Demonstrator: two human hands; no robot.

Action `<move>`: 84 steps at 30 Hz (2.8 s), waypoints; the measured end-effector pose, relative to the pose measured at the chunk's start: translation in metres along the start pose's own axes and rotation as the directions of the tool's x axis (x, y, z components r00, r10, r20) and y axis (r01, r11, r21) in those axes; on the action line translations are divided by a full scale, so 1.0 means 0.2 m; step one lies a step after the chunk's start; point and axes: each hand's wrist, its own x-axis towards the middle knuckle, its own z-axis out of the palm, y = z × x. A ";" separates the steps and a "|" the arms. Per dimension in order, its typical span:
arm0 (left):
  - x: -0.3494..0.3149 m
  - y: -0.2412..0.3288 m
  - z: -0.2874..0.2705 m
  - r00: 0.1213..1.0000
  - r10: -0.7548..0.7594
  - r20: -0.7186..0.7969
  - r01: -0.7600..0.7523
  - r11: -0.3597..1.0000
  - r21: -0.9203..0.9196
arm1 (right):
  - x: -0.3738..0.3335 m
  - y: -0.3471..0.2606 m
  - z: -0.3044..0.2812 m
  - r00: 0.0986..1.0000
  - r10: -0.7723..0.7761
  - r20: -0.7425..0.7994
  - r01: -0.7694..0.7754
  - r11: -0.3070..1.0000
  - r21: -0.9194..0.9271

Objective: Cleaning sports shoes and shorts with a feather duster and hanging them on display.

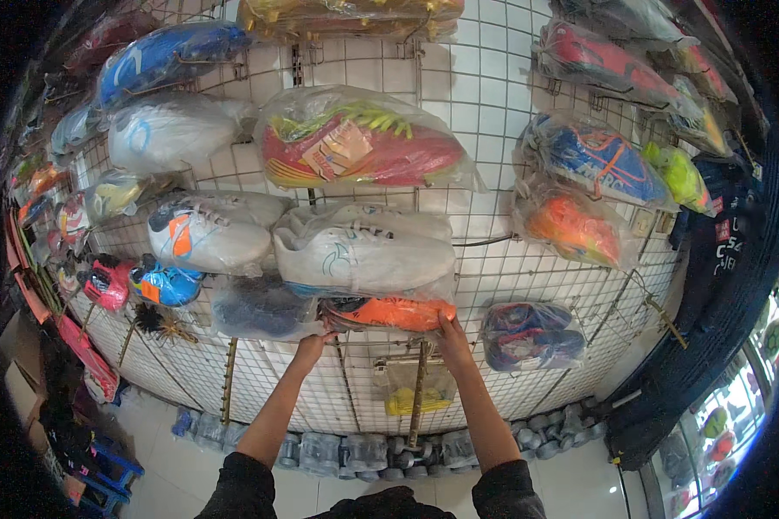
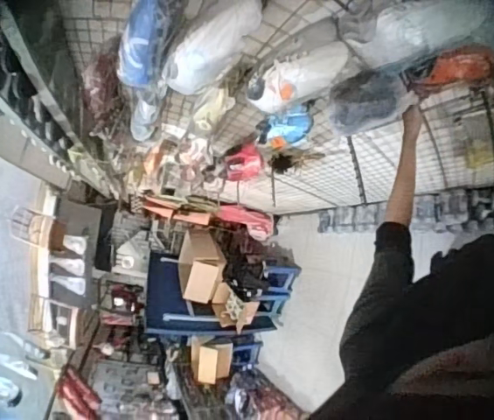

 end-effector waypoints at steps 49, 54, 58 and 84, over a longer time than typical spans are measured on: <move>-2.81 -1.75 -0.08 0.341 -0.795 0.502 0.876 0.463 0.138 | -1.97 2.09 -0.13 0.121 0.859 -0.497 -0.911 -0.103 -0.400; -3.13 -1.88 -0.37 0.320 -0.835 0.447 0.932 0.361 0.007 | -2.14 2.19 -0.04 0.242 0.856 -0.457 -0.862 -0.027 -0.506; -3.25 -1.99 -0.59 0.311 -0.857 0.411 0.950 0.294 -0.104 | -2.03 2.34 0.17 0.216 0.898 -0.384 -0.716 -0.121 -0.687; -3.54 -2.65 -1.71 -0.091 -0.993 -0.075 0.339 0.040 -0.940 | -0.80 4.00 2.64 -0.511 0.837 0.196 0.848 0.454 0.272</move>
